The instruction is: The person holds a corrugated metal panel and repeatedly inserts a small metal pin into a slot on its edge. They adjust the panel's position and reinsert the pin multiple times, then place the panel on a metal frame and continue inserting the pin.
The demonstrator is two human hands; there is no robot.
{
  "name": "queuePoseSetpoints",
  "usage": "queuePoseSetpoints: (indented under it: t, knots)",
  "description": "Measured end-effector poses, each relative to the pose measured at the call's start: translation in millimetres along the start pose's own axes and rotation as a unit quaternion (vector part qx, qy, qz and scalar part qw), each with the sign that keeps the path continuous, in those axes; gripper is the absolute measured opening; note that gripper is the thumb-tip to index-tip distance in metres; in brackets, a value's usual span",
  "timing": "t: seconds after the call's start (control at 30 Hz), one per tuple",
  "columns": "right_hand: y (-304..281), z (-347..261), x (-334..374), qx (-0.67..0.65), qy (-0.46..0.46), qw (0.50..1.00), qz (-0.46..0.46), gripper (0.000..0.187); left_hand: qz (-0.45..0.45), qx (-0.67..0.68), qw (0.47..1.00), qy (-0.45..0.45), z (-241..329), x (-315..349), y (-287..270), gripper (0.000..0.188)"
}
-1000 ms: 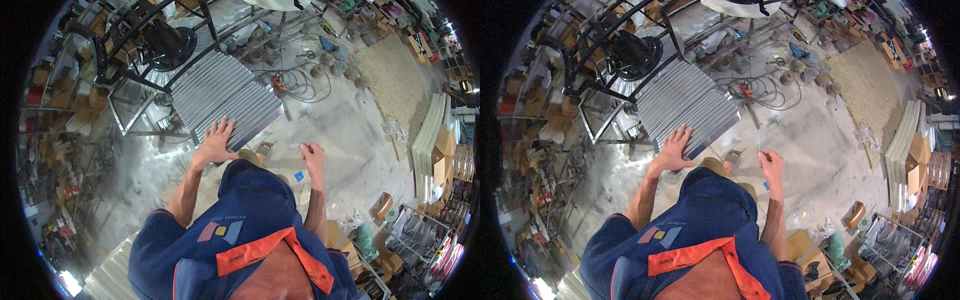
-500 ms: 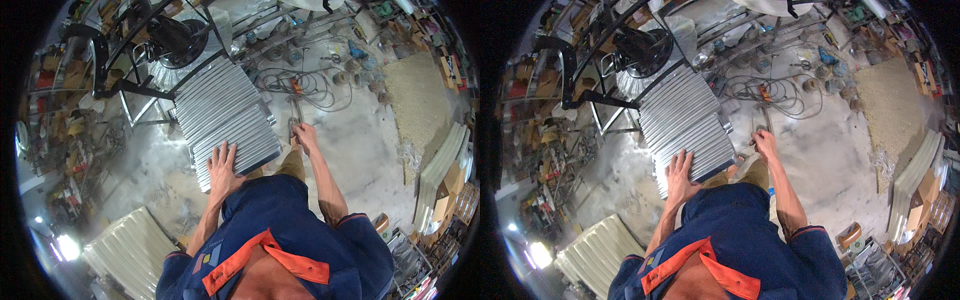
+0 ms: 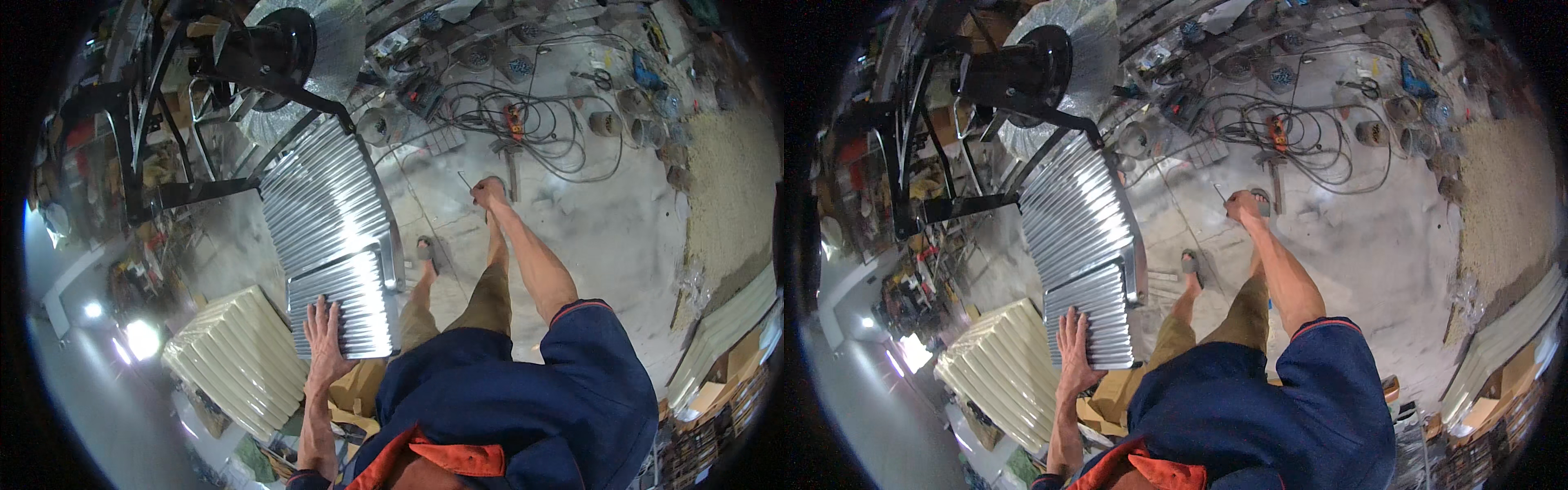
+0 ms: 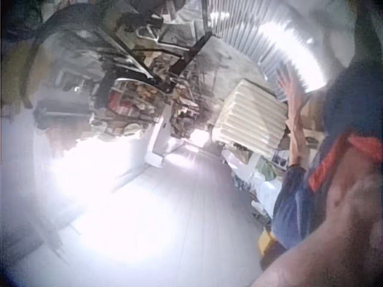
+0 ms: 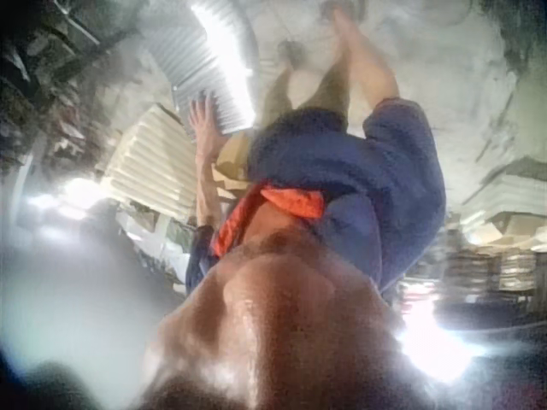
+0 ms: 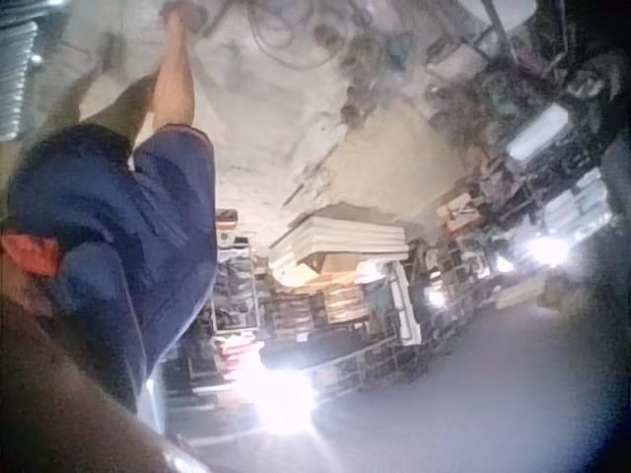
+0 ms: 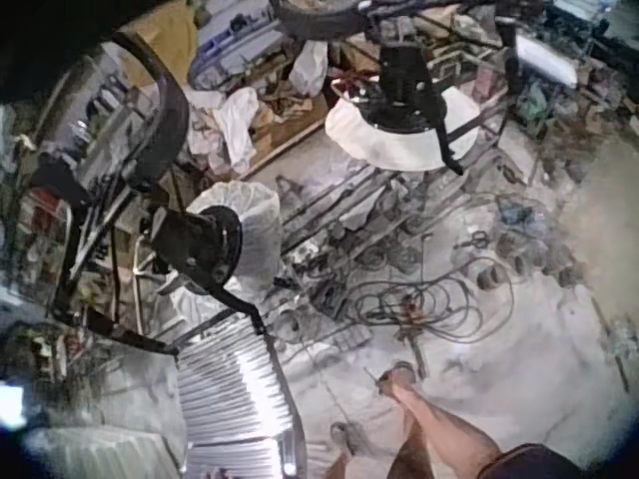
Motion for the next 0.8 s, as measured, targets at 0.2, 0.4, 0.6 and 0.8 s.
queuePoseSetpoints:
  t: [0.2, 0.4, 0.6, 0.8]
  knots:
    - [13, -24, -102, 0.113, -0.095, 0.988, 0.035, 0.031, -0.004, 0.030, 1.000, -0.005, 17, -18, -21, 0.123]
    - [7, -2, -126, 0.105, -0.071, 0.991, -0.043, 0.025, 0.000, 0.018, 1.000, -0.024, 12, -8, -10, 0.119]
    - [-5, 90, -123, 0.468, -0.196, 0.852, -0.126, 0.024, -0.043, 0.020, 0.997, -0.056, 9, -6, -18, 0.127]
    - [20, 196, -45, -0.139, -0.075, 0.850, -0.502, 0.020, -0.032, 0.035, 0.998, -0.044, 7, -5, -9, 0.130]
Point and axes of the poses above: each hand's wrist, its own x-axis away from the middle knuckle, its own y-axis out of the palm, z = x × y, the point moved 2 cm from there along -x, towards the middle knuckle, and after that the axes turned 10 degrees about -x, right-handed, at the moved point
